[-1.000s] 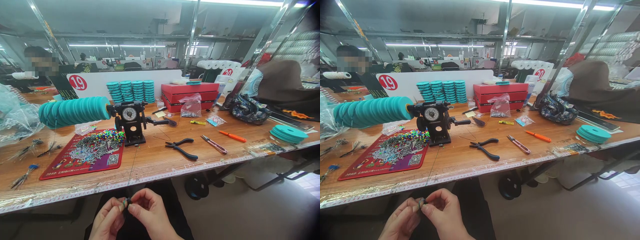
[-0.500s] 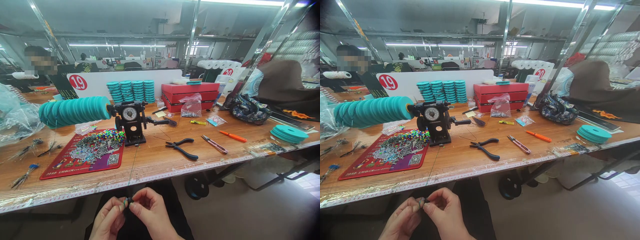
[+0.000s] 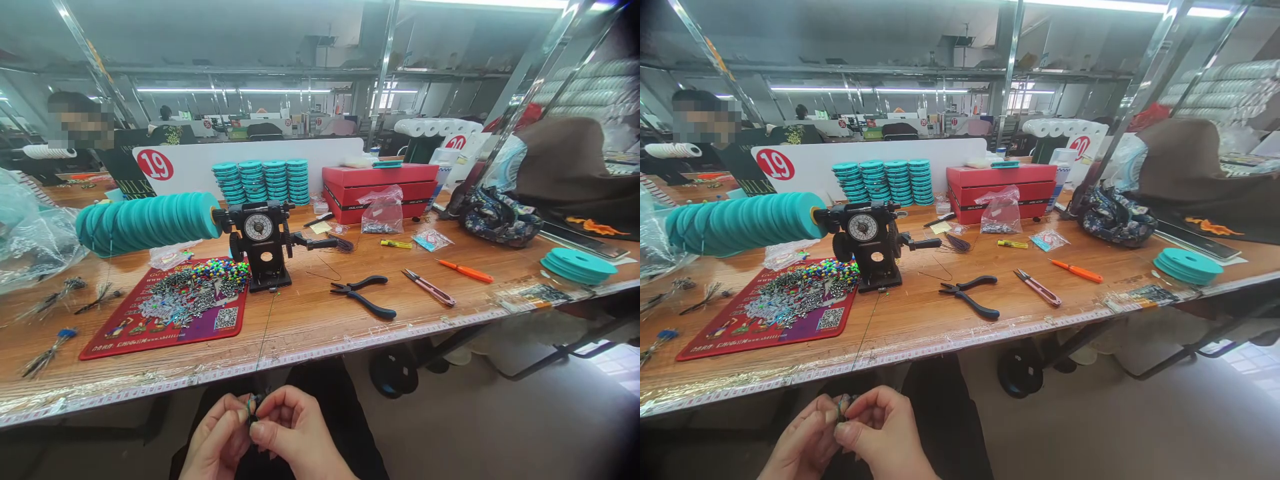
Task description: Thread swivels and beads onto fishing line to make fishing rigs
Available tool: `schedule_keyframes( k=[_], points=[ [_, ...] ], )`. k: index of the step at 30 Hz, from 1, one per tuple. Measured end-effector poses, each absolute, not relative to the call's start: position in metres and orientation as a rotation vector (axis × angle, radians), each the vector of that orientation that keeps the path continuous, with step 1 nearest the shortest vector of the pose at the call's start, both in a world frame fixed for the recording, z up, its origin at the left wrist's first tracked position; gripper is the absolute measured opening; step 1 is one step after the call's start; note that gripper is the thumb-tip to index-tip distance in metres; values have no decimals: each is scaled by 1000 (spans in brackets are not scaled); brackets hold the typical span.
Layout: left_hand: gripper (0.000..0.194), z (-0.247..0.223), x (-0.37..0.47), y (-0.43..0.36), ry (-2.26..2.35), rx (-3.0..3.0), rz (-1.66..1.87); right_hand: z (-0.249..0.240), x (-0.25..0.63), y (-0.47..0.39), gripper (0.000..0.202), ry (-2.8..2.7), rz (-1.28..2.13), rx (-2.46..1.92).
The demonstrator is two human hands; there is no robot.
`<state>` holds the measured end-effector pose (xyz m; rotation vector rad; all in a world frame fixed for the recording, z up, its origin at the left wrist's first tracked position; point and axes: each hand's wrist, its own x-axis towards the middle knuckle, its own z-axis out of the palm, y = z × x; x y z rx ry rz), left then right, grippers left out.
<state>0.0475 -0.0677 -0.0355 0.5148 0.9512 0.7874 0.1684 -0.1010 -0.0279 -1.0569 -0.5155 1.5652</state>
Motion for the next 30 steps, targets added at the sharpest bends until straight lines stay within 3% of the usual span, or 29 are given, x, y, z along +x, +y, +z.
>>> schedule_keyframes(
  k=[12, 30],
  points=[
    [29, -20, 58, -67, 978, 324, 796, -21, 172, -104, 18, -673, 1296, -1088],
    [25, -33, 51, -65, 997, 385, 763, -27, 168, -104, 21, -640, 1380, -1071]
  ],
)
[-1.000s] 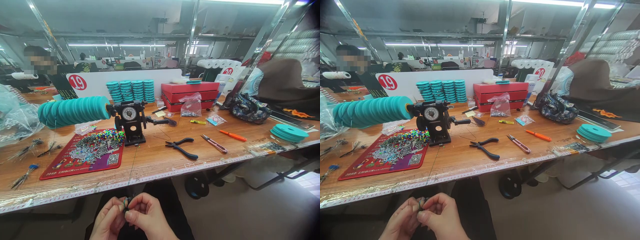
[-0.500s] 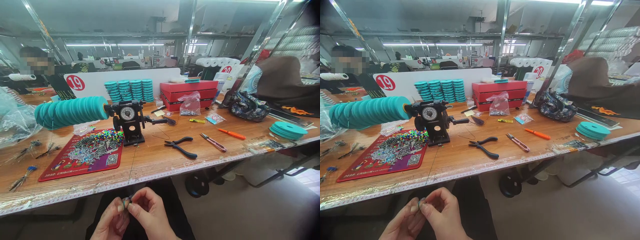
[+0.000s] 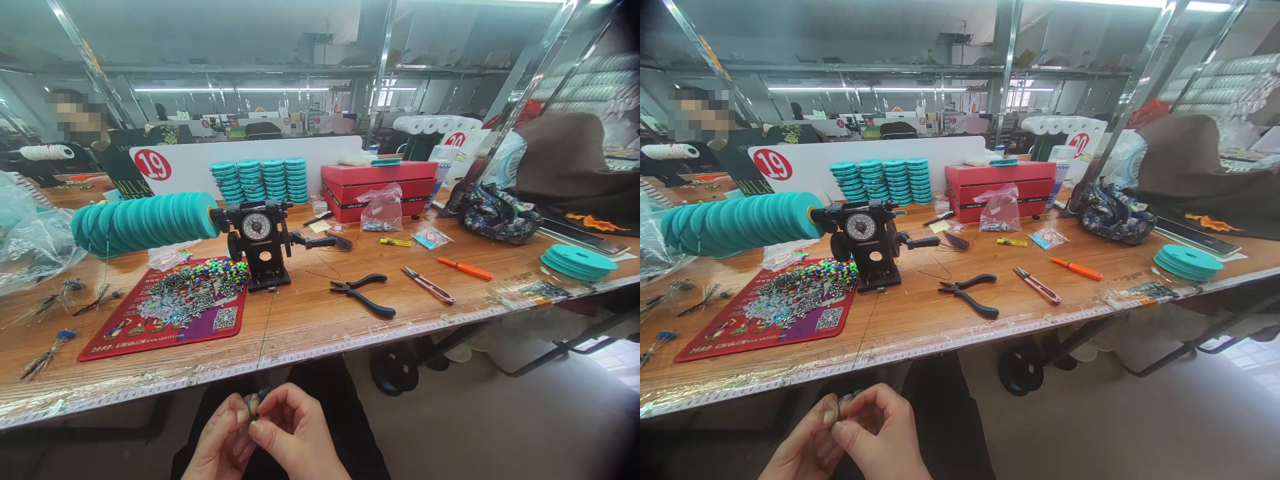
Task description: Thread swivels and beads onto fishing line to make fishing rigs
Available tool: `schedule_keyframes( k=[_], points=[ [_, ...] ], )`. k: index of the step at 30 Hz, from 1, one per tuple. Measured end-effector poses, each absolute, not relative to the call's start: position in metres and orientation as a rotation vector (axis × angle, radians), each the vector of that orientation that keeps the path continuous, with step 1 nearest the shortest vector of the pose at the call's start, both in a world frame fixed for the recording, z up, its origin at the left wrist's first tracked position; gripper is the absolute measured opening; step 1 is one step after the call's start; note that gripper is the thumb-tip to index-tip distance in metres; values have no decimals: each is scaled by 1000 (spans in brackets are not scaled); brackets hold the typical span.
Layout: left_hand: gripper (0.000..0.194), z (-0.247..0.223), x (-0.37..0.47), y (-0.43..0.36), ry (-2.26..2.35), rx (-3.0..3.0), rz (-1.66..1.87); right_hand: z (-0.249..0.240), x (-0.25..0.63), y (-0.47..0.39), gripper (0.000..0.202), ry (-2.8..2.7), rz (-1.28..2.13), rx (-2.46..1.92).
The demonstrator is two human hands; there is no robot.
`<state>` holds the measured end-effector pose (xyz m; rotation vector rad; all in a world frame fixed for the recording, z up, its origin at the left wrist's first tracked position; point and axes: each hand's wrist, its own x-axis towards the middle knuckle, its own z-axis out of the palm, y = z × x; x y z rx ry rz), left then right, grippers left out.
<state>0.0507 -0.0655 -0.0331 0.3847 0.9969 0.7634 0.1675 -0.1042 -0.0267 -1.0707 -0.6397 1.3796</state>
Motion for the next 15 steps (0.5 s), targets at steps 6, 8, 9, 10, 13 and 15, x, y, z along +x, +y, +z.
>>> schedule_keyframes(
  k=[6, 8, 9, 10, 13, 15],
  points=[
    [21, -42, 47, -66, 965, 412, 773, -27, 166, -102, 25, -550, 1447, -1051],
    [20, -43, 46, -67, 959, 406, 771, -26, 167, -103, 25, -544, 1468, -1065],
    [19, -42, 45, -68, 949, 405, 767, -26, 167, -103, 26, -544, 1473, -1079],
    [18, -42, 45, -68, 934, 409, 763, -27, 167, -103, 26, -545, 1482, -1092],
    [18, -40, 46, -68, 894, 442, 758, -28, 166, -103, 31, -516, 1547, -1116],
    [18, -38, 48, -68, 881, 475, 762, -29, 166, -102, 36, -472, 1612, -1109]
  ],
)
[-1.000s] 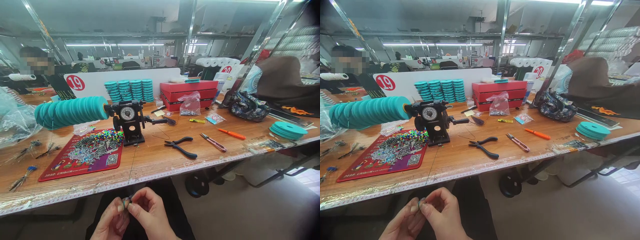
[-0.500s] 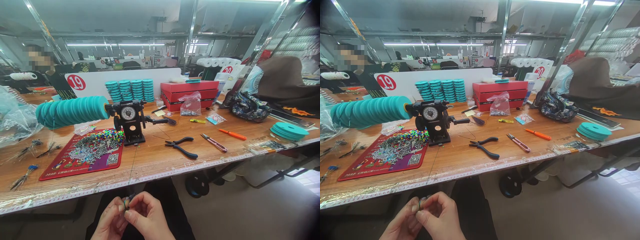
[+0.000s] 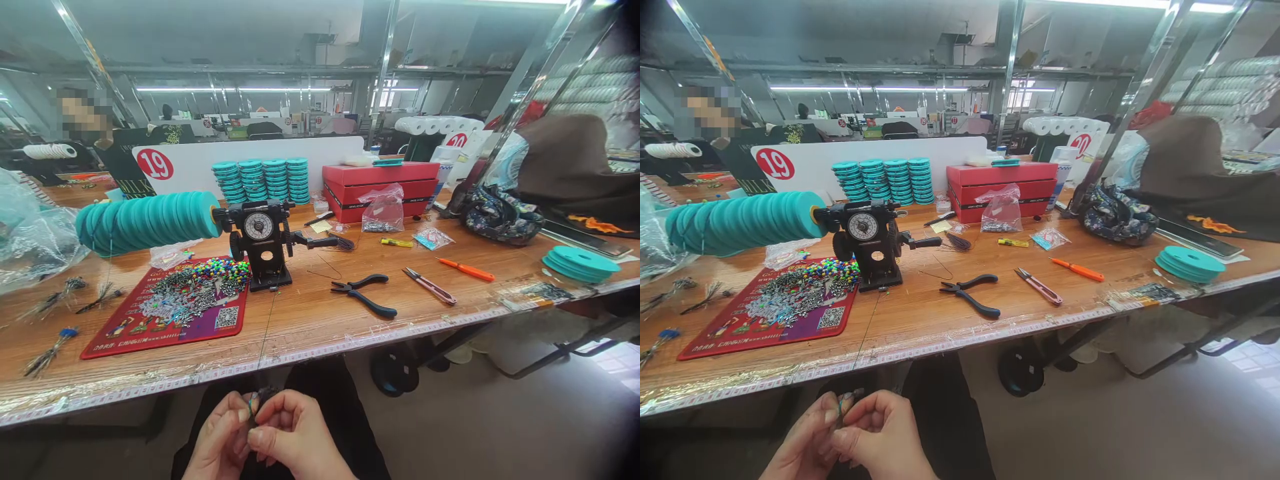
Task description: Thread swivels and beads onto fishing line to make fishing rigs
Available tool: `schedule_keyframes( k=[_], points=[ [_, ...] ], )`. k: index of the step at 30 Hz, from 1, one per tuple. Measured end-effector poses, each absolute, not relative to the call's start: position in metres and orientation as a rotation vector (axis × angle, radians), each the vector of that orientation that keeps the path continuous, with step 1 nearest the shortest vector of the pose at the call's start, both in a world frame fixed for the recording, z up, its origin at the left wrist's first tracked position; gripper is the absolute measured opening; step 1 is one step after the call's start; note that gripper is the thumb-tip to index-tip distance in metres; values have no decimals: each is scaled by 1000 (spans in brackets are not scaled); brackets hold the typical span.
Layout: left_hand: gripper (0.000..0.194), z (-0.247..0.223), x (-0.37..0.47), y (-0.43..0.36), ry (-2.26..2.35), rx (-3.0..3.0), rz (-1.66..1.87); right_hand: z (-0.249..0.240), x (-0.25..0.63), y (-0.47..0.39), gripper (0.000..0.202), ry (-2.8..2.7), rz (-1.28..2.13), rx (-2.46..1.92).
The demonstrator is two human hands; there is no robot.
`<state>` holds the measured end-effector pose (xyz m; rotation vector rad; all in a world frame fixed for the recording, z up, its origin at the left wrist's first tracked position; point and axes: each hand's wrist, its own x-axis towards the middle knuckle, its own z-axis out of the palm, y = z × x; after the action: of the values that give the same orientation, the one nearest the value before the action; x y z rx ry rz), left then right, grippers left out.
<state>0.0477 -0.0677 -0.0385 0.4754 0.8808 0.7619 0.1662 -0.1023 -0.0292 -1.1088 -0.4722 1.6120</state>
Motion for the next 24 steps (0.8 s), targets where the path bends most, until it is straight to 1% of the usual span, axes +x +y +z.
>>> schedule_keyframes(
  k=[3, 6, 10, 14, 17, 24],
  points=[
    [17, -36, 50, -68, 832, 525, 764, -29, 167, -101, 40, -452, 1679, -1099],
    [15, -32, 50, -70, 827, 579, 785, -28, 170, -100, 39, -475, 1723, -1088],
    [17, -32, 50, -68, 931, 627, 820, -29, 175, -102, 31, -549, 1722, -1094],
    [19, -39, 49, -65, 949, 689, 857, -31, 178, -102, 24, -584, 1641, -1150],
    [19, -40, 49, -65, 976, 735, 898, -31, 178, -100, 26, -542, 1659, -1173],
    [17, -34, 50, -66, 944, 803, 857, -30, 178, -98, 29, -484, 1776, -1130]
  ],
)
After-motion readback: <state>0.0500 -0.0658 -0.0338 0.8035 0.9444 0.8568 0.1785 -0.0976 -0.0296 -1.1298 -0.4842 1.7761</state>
